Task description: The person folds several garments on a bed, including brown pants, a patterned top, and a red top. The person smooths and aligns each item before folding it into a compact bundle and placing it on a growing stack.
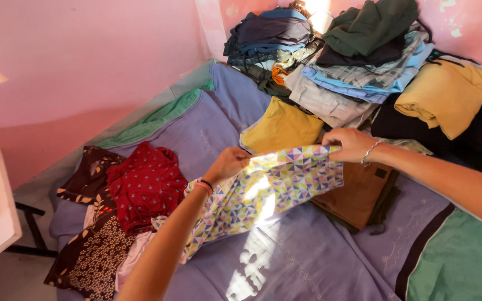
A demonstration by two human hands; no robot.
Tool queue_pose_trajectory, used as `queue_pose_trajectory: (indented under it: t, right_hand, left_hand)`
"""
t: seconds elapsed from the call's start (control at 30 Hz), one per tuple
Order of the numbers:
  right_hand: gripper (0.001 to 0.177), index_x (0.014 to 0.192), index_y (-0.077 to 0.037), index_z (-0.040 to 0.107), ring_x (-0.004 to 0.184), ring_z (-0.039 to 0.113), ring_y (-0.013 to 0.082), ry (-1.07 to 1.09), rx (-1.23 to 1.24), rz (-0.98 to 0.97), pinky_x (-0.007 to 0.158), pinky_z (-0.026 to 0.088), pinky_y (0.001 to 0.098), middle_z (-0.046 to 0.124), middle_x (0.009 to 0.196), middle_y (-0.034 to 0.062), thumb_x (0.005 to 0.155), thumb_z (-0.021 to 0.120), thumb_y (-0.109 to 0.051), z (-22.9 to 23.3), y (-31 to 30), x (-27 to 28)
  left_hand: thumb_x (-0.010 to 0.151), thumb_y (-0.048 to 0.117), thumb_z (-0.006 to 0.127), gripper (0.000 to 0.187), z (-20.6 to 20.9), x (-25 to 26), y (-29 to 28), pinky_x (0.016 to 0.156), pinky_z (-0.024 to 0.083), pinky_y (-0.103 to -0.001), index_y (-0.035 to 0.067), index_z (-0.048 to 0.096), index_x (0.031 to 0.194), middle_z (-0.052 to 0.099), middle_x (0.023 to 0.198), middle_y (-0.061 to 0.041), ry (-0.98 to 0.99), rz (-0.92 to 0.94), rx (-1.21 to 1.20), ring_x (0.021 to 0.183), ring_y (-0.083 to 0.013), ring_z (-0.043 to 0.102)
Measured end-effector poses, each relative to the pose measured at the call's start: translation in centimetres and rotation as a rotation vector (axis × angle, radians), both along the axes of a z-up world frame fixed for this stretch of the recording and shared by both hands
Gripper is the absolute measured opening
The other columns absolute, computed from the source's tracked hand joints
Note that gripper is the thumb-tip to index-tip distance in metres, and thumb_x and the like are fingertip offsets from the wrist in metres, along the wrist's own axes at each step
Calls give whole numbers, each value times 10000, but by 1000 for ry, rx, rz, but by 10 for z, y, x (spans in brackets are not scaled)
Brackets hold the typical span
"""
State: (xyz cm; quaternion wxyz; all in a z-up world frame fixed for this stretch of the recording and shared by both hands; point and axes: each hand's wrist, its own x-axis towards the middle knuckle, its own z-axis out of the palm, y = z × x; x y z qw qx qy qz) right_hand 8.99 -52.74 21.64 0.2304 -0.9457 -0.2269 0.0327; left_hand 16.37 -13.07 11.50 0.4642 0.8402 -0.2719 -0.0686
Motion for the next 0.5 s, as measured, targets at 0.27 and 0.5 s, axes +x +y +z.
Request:
queue_pose_trajectory:
  t: [0.27,0.5]
  right_hand:
    - [231,948,-48,770,895,700,304,-652,68,48,926,538,465,727,910,111,761,758,-184,41,29,-33]
    - [280,875,-9,776,811,725,325,-352,138,-50,748,573,403,745,881,178,708,762,-234,37,56,-48]
  left_hand:
    - [1009,60,565,211,87,-14,33,901,506,-368,27,749,1108,715,1059,-128,-237,-131,-8,995,-214,638]
    - [856,242,673,307,40,-109,7,948,497,-396,127,806,1108,658,1120,-150,-111,-274,187,1082,-264,599]
